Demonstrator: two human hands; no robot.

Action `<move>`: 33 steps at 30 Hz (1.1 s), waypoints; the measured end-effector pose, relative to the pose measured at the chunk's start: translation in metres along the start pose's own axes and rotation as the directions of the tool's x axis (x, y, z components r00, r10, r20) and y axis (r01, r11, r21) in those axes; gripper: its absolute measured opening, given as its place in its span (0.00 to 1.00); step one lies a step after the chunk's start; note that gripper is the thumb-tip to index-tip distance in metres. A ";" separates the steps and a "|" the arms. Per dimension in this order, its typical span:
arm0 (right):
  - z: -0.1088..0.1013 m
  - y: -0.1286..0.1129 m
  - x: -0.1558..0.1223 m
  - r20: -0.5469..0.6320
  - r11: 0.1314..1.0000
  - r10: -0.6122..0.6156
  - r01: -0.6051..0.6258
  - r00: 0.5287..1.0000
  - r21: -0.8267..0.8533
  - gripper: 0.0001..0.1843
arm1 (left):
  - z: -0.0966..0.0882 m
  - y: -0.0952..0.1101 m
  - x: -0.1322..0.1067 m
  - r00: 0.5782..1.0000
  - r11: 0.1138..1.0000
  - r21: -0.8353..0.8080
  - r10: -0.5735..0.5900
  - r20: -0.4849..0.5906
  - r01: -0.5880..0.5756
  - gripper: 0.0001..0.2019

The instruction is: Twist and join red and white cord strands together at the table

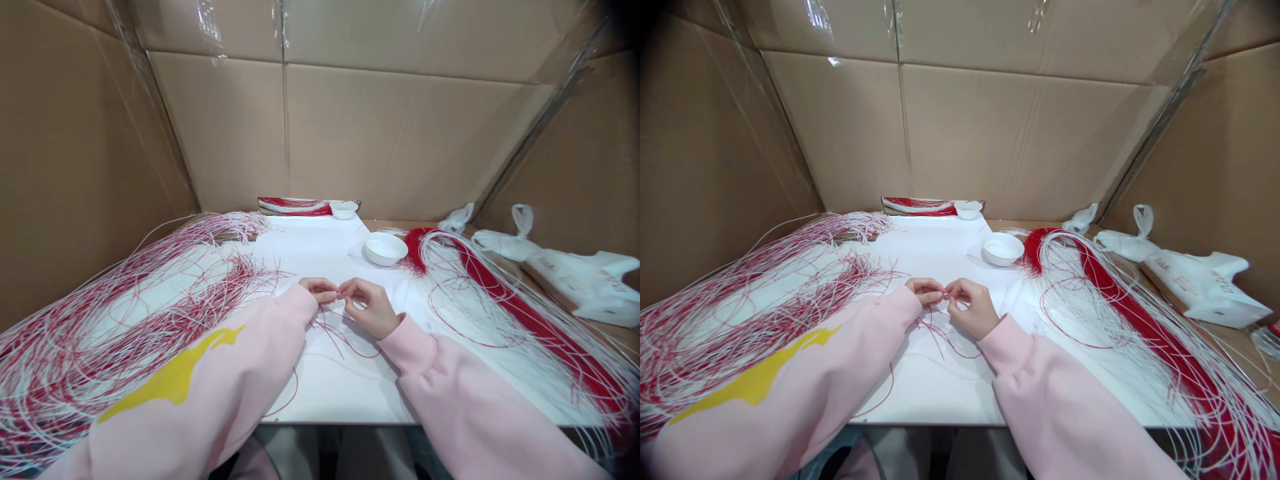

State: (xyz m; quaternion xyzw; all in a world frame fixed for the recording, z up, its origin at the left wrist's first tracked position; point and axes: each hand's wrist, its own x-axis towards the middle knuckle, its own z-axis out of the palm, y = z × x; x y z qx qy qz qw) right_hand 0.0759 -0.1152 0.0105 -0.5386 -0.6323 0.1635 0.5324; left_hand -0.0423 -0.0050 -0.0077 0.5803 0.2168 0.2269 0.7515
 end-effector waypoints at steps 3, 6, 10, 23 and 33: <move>0.000 0.000 0.000 -0.006 1.000 0.001 -0.001 1.000 0.008 0.05 | -0.001 -0.001 0.000 1.000 0.999 -0.032 0.013 0.021 -0.012 0.22; 0.000 0.000 0.000 -0.004 1.000 -0.002 0.002 1.000 0.014 0.05 | -0.002 -0.001 0.000 1.000 0.999 -0.036 0.018 0.024 -0.017 0.22; 0.000 -0.001 0.001 -0.003 1.000 -0.004 0.004 1.000 0.015 0.05 | -0.001 -0.001 -0.001 0.999 1.000 -0.021 0.017 0.030 -0.016 0.22; 0.000 0.001 0.001 0.005 1.000 -0.027 0.027 1.000 -0.015 0.06 | -0.001 0.001 -0.001 1.000 0.999 0.036 0.027 0.007 -0.027 0.23; 0.001 0.000 0.001 0.010 0.998 -0.055 0.055 0.998 -0.025 0.06 | -0.002 0.001 0.000 1.000 0.996 0.083 0.023 -0.003 -0.023 0.21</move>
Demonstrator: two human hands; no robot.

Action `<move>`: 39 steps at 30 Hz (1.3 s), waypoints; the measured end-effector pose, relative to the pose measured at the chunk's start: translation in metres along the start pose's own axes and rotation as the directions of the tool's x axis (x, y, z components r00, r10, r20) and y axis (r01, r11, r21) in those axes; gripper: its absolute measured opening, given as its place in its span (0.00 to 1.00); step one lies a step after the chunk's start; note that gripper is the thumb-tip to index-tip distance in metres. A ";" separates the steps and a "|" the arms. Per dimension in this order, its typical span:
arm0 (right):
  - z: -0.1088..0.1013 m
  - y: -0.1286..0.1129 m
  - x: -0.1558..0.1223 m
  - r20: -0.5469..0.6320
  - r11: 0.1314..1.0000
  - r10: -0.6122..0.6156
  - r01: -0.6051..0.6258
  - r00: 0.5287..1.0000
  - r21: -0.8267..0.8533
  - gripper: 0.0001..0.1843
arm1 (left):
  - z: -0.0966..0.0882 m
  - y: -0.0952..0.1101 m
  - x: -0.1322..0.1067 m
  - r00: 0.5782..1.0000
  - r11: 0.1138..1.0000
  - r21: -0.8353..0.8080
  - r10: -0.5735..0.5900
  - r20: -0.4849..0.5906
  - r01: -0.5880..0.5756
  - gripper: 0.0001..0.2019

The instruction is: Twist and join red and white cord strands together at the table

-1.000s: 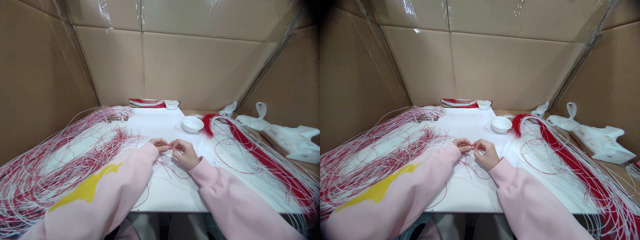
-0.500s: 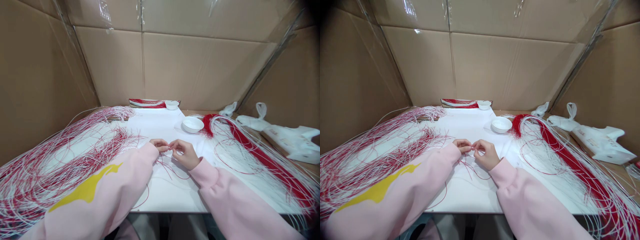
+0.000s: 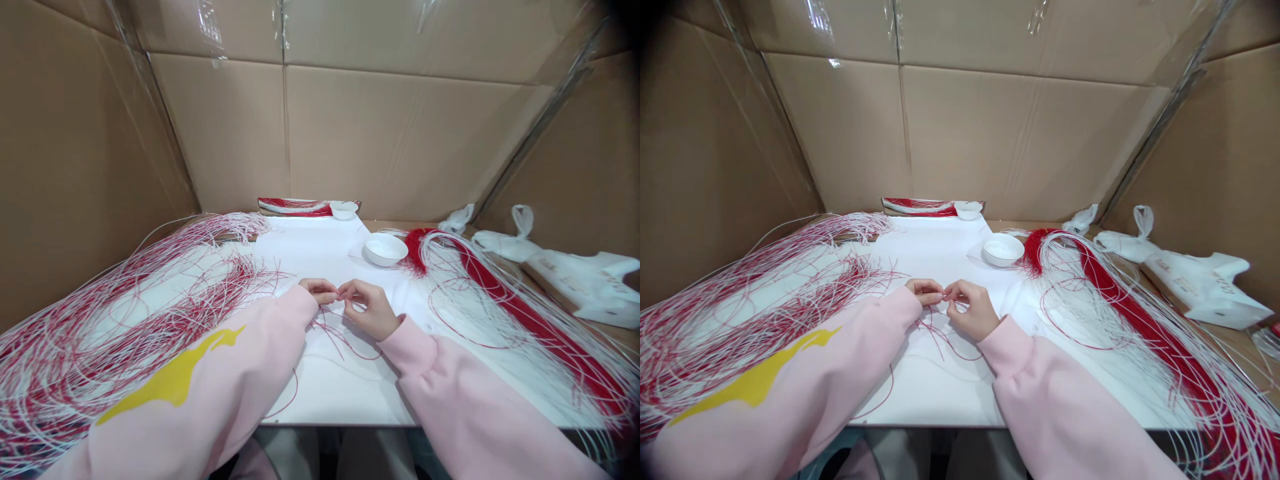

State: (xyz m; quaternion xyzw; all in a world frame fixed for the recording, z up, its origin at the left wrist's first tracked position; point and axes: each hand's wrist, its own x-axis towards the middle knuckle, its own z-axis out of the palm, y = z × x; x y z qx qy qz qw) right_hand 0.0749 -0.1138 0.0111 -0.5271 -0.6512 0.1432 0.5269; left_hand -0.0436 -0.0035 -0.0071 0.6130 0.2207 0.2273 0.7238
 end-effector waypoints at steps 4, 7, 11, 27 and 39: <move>0.000 -0.001 -0.001 0.005 1.000 0.004 -0.004 1.000 0.008 0.07 | 0.000 0.000 0.000 1.000 1.000 0.006 -0.011 -0.007 0.011 0.21; 0.000 -0.001 -0.002 0.005 1.000 0.007 -0.007 1.000 0.012 0.07 | 0.000 0.000 0.001 1.000 1.000 0.008 -0.016 -0.019 0.016 0.21; -0.001 0.000 -0.002 0.014 1.000 0.010 -0.010 1.000 0.007 0.07 | 0.000 0.001 0.000 1.000 1.000 0.001 -0.015 -0.017 0.015 0.20; -0.001 0.002 0.000 -0.014 0.998 0.054 -0.055 0.998 -0.019 0.05 | -0.001 0.001 -0.001 0.998 0.999 -0.020 0.030 0.048 -0.029 0.19; -0.001 0.000 -0.001 0.011 0.998 0.057 -0.057 0.998 0.002 0.05 | 0.002 0.003 -0.003 1.000 0.999 -0.028 0.017 0.017 -0.017 0.20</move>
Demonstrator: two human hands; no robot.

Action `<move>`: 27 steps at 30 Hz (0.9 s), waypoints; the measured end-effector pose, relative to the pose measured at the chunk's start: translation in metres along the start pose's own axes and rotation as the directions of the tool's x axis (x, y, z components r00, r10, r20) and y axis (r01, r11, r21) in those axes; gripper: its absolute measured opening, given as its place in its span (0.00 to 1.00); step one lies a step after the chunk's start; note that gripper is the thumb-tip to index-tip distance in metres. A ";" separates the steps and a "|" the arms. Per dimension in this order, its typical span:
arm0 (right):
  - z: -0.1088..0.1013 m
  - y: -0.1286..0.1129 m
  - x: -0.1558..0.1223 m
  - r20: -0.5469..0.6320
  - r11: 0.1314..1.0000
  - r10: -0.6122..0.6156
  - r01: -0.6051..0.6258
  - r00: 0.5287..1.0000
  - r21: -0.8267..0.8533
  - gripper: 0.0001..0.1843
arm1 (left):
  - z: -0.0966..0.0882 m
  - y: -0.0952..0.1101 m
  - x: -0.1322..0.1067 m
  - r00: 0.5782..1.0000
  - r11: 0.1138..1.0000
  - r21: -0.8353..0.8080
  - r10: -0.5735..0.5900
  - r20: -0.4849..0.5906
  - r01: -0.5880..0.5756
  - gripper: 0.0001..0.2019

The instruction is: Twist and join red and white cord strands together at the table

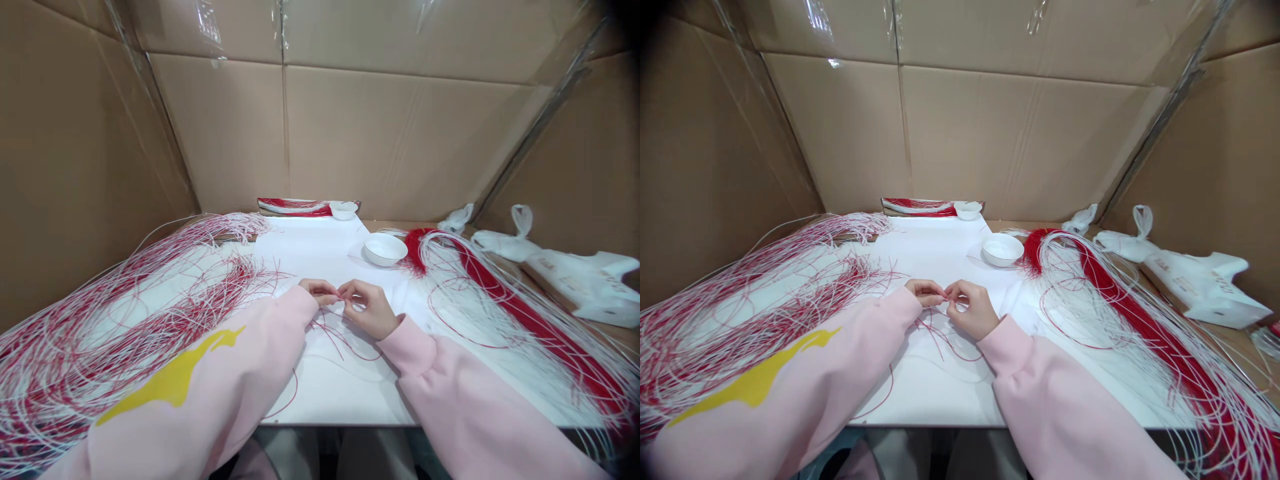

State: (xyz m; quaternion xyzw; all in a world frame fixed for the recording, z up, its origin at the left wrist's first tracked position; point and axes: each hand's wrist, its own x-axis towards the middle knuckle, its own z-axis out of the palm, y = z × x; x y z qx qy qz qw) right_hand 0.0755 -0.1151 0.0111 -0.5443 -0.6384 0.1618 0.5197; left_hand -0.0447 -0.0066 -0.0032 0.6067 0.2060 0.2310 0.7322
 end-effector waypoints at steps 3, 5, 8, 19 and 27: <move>0.000 0.000 0.000 0.001 1.000 -0.007 0.007 1.000 -0.004 0.05 | -0.001 -0.002 0.001 1.000 1.000 -0.004 0.006 0.007 -0.006 0.20; 0.000 0.000 0.001 0.001 1.000 -0.008 0.008 1.000 -0.009 0.06 | -0.002 -0.003 0.002 1.000 1.000 -0.005 0.011 0.011 -0.011 0.20; 0.000 0.000 0.001 0.002 1.000 -0.006 0.006 1.000 -0.009 0.06 | -0.003 -0.003 0.002 1.000 1.000 0.001 0.016 0.018 -0.016 0.19; -0.001 0.000 0.000 0.006 1.000 -0.011 0.011 1.000 0.001 0.06 | 0.001 0.000 0.001 1.000 1.000 -0.004 0.006 -0.022 -0.006 0.20; -0.001 0.000 0.000 0.018 1.000 -0.017 0.017 1.000 -0.005 0.06 | -0.001 -0.002 0.001 0.999 0.999 0.036 0.038 -0.003 -0.038 0.19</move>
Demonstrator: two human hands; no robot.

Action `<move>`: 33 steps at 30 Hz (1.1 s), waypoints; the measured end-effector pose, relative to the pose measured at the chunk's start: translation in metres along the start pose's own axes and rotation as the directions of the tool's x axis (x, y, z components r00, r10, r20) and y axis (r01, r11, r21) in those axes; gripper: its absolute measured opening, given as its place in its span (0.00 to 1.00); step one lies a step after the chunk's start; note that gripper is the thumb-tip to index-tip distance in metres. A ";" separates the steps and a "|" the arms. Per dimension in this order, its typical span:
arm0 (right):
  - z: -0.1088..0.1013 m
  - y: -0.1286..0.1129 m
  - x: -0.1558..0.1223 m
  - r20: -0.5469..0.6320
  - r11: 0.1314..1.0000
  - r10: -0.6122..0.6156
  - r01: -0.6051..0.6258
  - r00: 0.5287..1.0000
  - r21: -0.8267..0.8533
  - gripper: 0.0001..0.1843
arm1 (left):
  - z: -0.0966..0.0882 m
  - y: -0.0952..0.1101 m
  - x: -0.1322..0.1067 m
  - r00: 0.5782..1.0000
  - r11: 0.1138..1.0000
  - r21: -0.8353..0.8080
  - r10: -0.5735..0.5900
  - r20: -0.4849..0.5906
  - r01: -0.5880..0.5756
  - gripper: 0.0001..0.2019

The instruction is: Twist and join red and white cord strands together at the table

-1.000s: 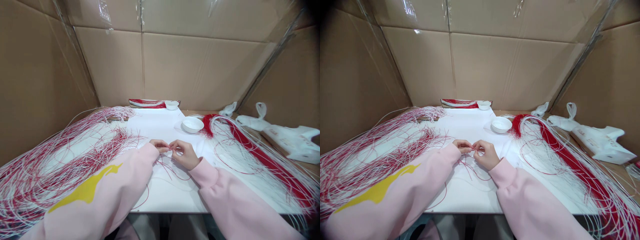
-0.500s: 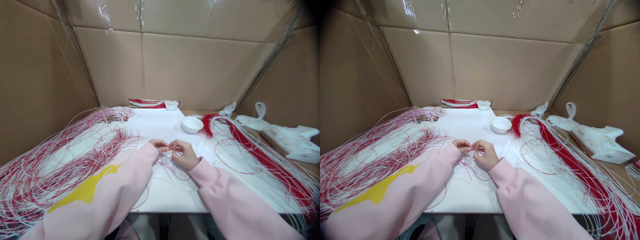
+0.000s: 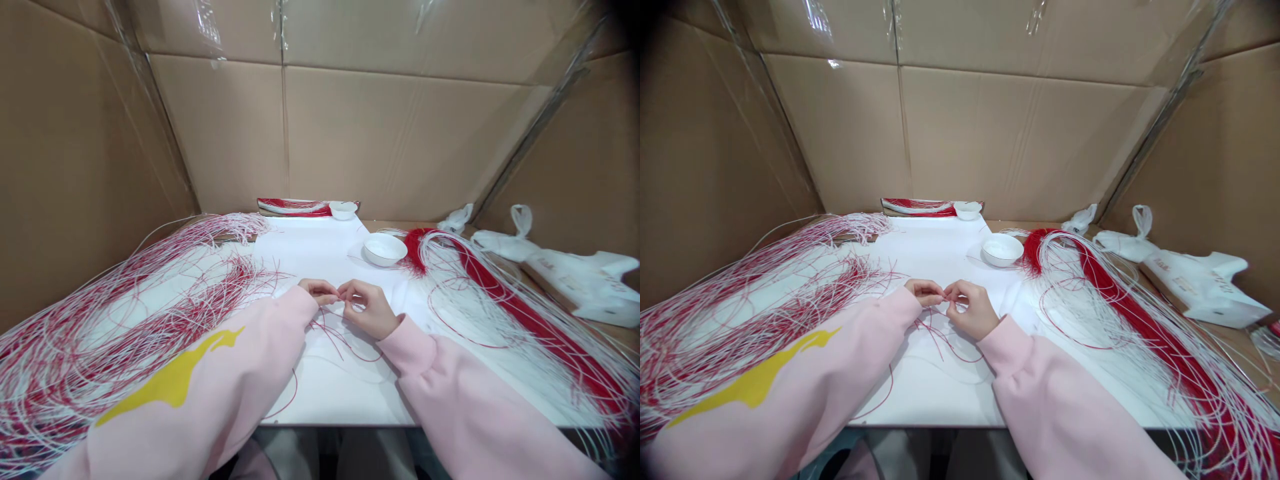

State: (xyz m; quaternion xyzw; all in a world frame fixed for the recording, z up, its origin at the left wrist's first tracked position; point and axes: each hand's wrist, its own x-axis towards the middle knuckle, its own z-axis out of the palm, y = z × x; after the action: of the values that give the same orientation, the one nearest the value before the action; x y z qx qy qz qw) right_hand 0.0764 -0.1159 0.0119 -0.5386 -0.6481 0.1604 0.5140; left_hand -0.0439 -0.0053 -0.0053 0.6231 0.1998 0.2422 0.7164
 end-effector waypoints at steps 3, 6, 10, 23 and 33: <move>0.000 0.000 0.000 0.016 1.000 -0.003 0.003 1.000 -0.009 0.06 | -0.001 -0.003 0.001 1.000 0.999 0.040 0.020 0.015 -0.020 0.18; 0.000 0.000 0.000 0.023 1.000 0.003 -0.003 1.000 -0.021 0.05 | -0.002 -0.005 0.002 1.000 0.998 0.064 0.016 0.023 -0.017 0.17; 0.000 0.001 0.001 0.018 1.000 0.004 -0.003 1.000 -0.024 0.05 | -0.001 -0.002 0.000 1.000 0.999 0.050 0.011 0.006 -0.011 0.17; 0.000 0.000 0.001 -0.007 0.999 0.037 -0.037 0.999 -0.011 0.04 | 0.004 -0.001 -0.003 0.996 0.998 0.058 -0.035 -0.080 0.040 0.16; -0.001 0.001 0.001 -0.020 0.999 0.040 -0.040 0.999 -0.025 0.04 | 0.003 -0.001 -0.005 1.000 0.992 0.126 0.004 -0.025 0.000 0.15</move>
State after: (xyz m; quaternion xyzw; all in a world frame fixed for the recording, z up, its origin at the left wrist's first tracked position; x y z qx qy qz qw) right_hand 0.0783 -0.1148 0.0121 -0.5595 -0.6340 0.1572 0.5102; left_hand -0.0460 -0.0112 -0.0060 0.6641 0.2232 0.2377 0.6728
